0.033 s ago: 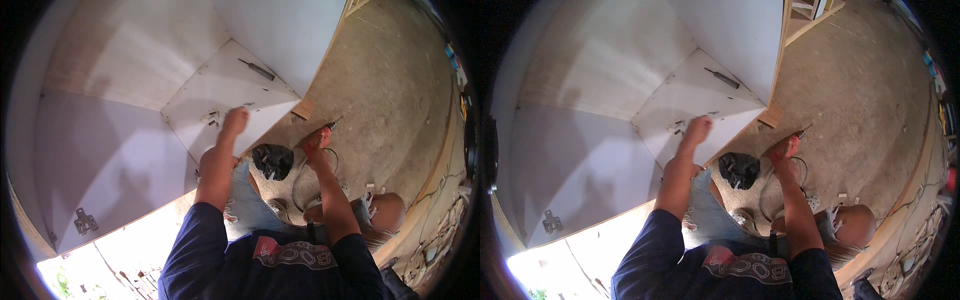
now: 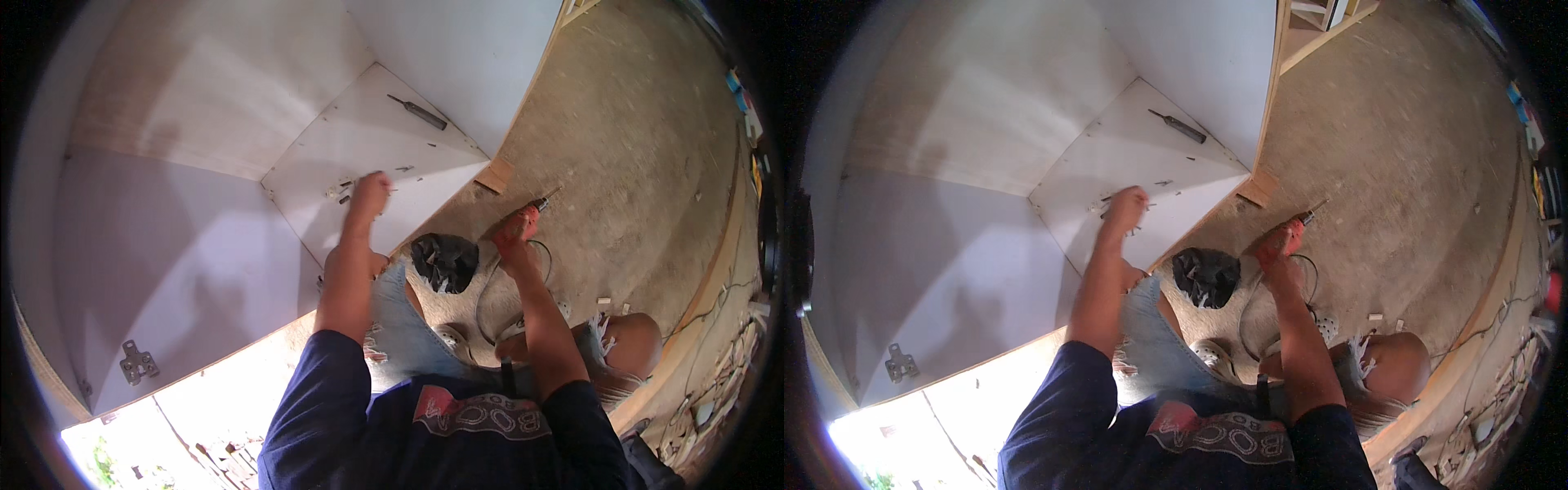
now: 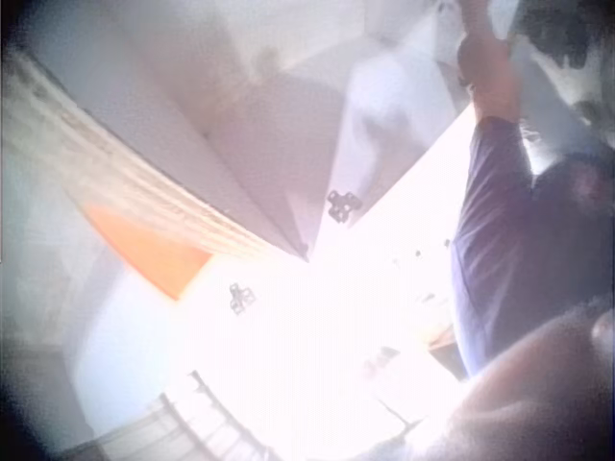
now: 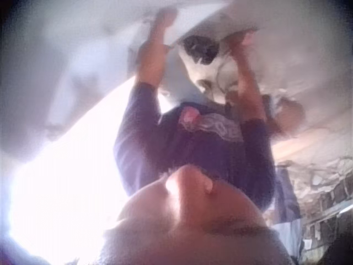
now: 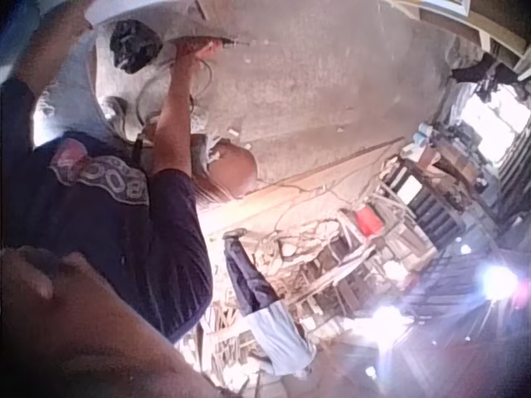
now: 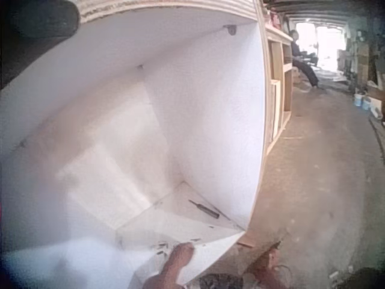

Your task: The person secures a joint inside a wooden cabinet using a power drill and screws.

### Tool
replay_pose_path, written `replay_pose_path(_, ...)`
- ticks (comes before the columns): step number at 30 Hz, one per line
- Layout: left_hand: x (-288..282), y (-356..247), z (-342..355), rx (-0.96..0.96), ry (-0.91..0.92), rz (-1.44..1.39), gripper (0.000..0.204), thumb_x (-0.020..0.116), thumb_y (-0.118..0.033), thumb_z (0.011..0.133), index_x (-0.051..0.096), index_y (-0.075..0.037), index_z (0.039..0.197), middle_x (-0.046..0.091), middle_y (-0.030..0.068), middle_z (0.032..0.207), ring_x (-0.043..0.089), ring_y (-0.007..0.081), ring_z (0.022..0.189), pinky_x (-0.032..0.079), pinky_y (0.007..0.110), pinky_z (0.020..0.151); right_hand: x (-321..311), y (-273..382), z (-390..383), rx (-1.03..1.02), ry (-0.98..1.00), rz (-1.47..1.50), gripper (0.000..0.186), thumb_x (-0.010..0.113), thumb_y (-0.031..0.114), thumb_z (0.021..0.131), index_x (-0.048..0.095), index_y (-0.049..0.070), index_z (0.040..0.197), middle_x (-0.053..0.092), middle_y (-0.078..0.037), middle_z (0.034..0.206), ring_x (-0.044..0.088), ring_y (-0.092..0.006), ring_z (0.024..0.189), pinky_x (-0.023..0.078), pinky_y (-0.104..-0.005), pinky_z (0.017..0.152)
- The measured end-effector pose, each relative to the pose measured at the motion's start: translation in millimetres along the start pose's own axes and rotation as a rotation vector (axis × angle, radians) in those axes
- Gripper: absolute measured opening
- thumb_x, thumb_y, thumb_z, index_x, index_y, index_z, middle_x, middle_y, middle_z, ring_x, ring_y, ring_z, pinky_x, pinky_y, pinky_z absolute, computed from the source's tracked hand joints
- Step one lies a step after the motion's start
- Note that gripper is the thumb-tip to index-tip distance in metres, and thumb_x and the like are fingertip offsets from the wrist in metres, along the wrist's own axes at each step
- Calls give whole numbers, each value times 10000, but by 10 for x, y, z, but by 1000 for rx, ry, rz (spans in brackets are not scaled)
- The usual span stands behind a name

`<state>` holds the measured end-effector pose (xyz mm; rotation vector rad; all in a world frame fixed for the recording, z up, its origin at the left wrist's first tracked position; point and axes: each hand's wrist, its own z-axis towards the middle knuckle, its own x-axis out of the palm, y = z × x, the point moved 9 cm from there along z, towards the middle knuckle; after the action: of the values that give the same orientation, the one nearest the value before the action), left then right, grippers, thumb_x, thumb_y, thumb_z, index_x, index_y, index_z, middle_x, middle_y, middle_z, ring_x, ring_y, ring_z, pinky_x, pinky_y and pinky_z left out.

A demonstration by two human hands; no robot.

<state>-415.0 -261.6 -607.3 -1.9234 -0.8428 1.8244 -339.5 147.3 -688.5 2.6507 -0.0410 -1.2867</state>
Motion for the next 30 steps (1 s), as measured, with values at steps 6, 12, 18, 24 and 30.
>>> replay_pose_path(6, -524, 699, -217, -307, 18, 341, 250, 807, -269, 824, 772, -22, 845, 762, 216, 915, 745, 404, 921, 597, 482, 832, 248, -169, 175, 59, -13, 19, 737, 724, 77, 861, 450, 280, 1515, 460, -163, 1564, 725, -408, 1092, 615, -532, 906)
replay_pose_path(12, -510, 886, -285, -389, -59, 255, 217, 858, -227, 768, 777, -31, 812, 772, 194, 885, 752, 392, 904, 599, 470, 844, 267, -102, 273, -60, -72, -5, 1106, 794, 180, 854, 0, 116, 1622, 670, -209, 1267, 736, -379, 1072, 594, -485, 923)
replay_pose_path(18, -579, 639, -279, -302, -239, 369, 168, 799, -133, 772, 775, -14, 887, 772, 202, 897, 762, 358, 833, 613, 443, 801, -797, 76, -394, 229, 117, 292, 1264, 883, 252, 723, 44, 93, 1655, 733, -202, 1219, 743, -361, 1034, 601, -450, 891)
replay_pose_path(24, 280, -378, -230, -370, 184, -740, 170, 733, -104, 930, 735, 27, 1039, 740, 108, 914, 735, 194, 842, 625, 326, 748, -1886, 472, -1193, -190, 327, 363, 1203, 907, 298, 641, 296, 155, 1667, 717, -220, 1257, 740, -337, 1002, 586, -432, 907)
replay_pose_path(30, 571, -716, -331, -457, 171, -1173, 202, 695, -125, 1009, 641, 3, 1156, 712, 103, 1067, 717, 204, 979, 630, 359, 908, -2546, 1235, -2053, -727, 215, 340, 1227, 884, 282, 663, 222, 188, 1692, 728, -237, 1139, 734, -374, 885, 574, -434, 840)
